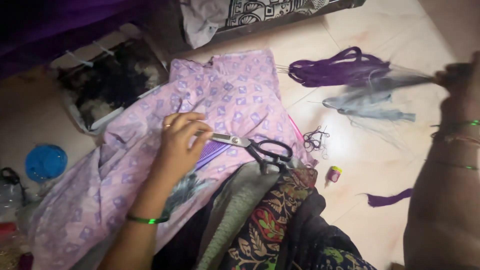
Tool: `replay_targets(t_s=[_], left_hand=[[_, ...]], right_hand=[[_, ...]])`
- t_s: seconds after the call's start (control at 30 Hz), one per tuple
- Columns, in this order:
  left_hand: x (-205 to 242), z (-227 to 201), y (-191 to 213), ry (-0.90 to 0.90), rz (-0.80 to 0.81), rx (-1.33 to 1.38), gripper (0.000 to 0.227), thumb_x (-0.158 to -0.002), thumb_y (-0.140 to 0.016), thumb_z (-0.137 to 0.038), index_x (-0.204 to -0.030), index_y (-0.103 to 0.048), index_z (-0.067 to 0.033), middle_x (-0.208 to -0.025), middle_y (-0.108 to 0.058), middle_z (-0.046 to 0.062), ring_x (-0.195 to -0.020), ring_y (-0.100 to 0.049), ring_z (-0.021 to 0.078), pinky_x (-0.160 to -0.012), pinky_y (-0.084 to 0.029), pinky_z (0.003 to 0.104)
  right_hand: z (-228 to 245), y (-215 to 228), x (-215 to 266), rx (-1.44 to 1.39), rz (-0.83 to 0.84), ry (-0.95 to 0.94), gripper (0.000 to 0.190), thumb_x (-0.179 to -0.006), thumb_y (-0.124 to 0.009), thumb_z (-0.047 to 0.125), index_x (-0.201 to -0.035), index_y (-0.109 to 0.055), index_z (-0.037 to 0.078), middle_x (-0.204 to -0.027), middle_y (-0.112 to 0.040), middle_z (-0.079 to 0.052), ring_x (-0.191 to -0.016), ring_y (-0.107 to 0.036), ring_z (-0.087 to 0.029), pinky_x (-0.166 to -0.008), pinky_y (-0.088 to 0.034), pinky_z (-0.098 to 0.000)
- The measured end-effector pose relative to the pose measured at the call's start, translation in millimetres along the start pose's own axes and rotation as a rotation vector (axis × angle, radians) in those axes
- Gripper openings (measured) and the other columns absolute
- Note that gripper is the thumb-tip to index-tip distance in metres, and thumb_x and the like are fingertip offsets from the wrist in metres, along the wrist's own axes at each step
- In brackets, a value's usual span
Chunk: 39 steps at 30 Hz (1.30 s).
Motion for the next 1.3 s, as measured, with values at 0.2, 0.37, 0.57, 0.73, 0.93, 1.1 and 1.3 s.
replay_targets(t_s=[0.2, 0.37, 0.57, 0.73, 0.93, 1.1, 1.3], left_hand=[[4.1, 2.5, 14.6, 0.081, -0.041, -0.069, 0.007, -0.094, -0.074, -0.015, -0.097, -0.074, -0.0090, -0.117, -0.071, 0.007, -0.117, -0.056, 0.0296, -0.104, -0.042, 0.042], [10.6, -4.1, 13.3, 0.103, -0.057, -0.080, 0.008, -0.094, -0.074, -0.015, -0.097, -0.073, -0.0084, -0.116, -0.072, 0.006, -0.116, -0.057, 0.0292, -0.105, -0.041, 0.042], [18.3, -8.5, 17.4, 0.104, -0.042, -0.113, 0.007, -0.093, -0.073, -0.014, -0.096, -0.074, -0.0084, -0.116, -0.071, 0.007, -0.117, -0.056, 0.0284, -0.105, -0.040, 0.042], [19.2, -6.6, 14.0, 0.128, -0.003, -0.138, 0.008, -0.092, -0.074, -0.014, -0.097, -0.074, -0.0082, -0.116, -0.071, 0.006, -0.120, -0.056, 0.0287, -0.106, -0.040, 0.042], [10.9, -16.5, -0.2, 0.101, 0.008, -0.068, 0.009, -0.093, -0.074, -0.014, -0.098, -0.074, -0.0074, -0.116, -0.071, 0.006, -0.120, -0.055, 0.0288, -0.107, -0.041, 0.041], [9.9, -25.2, -0.6, 0.078, 0.022, -0.032, 0.008, -0.093, -0.074, -0.014, -0.098, -0.074, -0.0073, -0.114, -0.072, 0.006, -0.119, -0.056, 0.0275, -0.105, -0.041, 0.040], [18.6, -21.6, 2.5, 0.069, -0.020, -0.065, 0.008, -0.093, -0.075, -0.014, -0.097, -0.074, -0.0075, -0.113, -0.072, 0.006, -0.118, -0.057, 0.0279, -0.106, -0.040, 0.041]], right_hand=[[-46.4, 70.7, -21.4, 0.119, -0.001, 0.170, 0.028, -0.120, -0.051, 0.026, -0.122, -0.061, -0.001, -0.119, -0.064, -0.010, -0.107, -0.067, -0.025, -0.088, -0.057, -0.0388], [-43.3, -73.1, 38.9, 1.358, -0.057, 0.635, 0.013, -0.086, -0.069, 0.005, -0.098, -0.074, 0.002, -0.097, -0.071, -0.018, -0.086, -0.067, -0.034, -0.080, -0.053, -0.0430], [-92.8, -204.8, 144.2, 1.156, 0.087, 0.429, 0.017, -0.086, -0.078, 0.009, -0.103, -0.079, 0.007, -0.099, -0.071, -0.021, -0.090, -0.069, -0.038, -0.084, -0.056, -0.0474], [-129.9, -240.6, 272.9, 0.938, 0.255, 0.264, 0.011, -0.095, -0.068, -0.001, -0.104, -0.070, 0.005, -0.114, -0.073, -0.015, -0.097, -0.070, -0.035, -0.081, -0.056, -0.0428], [-167.0, -162.2, 499.7, 0.202, 0.581, -1.160, 0.054, -0.083, -0.069, 0.010, -0.135, -0.066, -0.004, -0.125, -0.071, -0.023, -0.110, -0.064, -0.036, -0.092, -0.051, -0.0499], [-156.8, -188.0, 440.4, 0.463, 0.497, -0.646, 0.033, -0.090, -0.066, 0.009, -0.122, -0.072, 0.001, -0.112, -0.075, -0.014, -0.097, -0.070, -0.025, -0.084, -0.056, -0.0386], [-115.6, -216.9, 341.0, 0.493, 0.120, -0.561, 0.019, -0.095, -0.064, 0.010, -0.110, -0.075, 0.005, -0.091, -0.075, -0.011, -0.071, -0.068, -0.018, -0.060, -0.056, -0.0319]])
Point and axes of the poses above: each hand's wrist, its own x-axis away from the middle knuckle, its own y-axis out of the back of the hand, z = x × y, the point moved 5 cm from there along -x, towards the middle knuckle
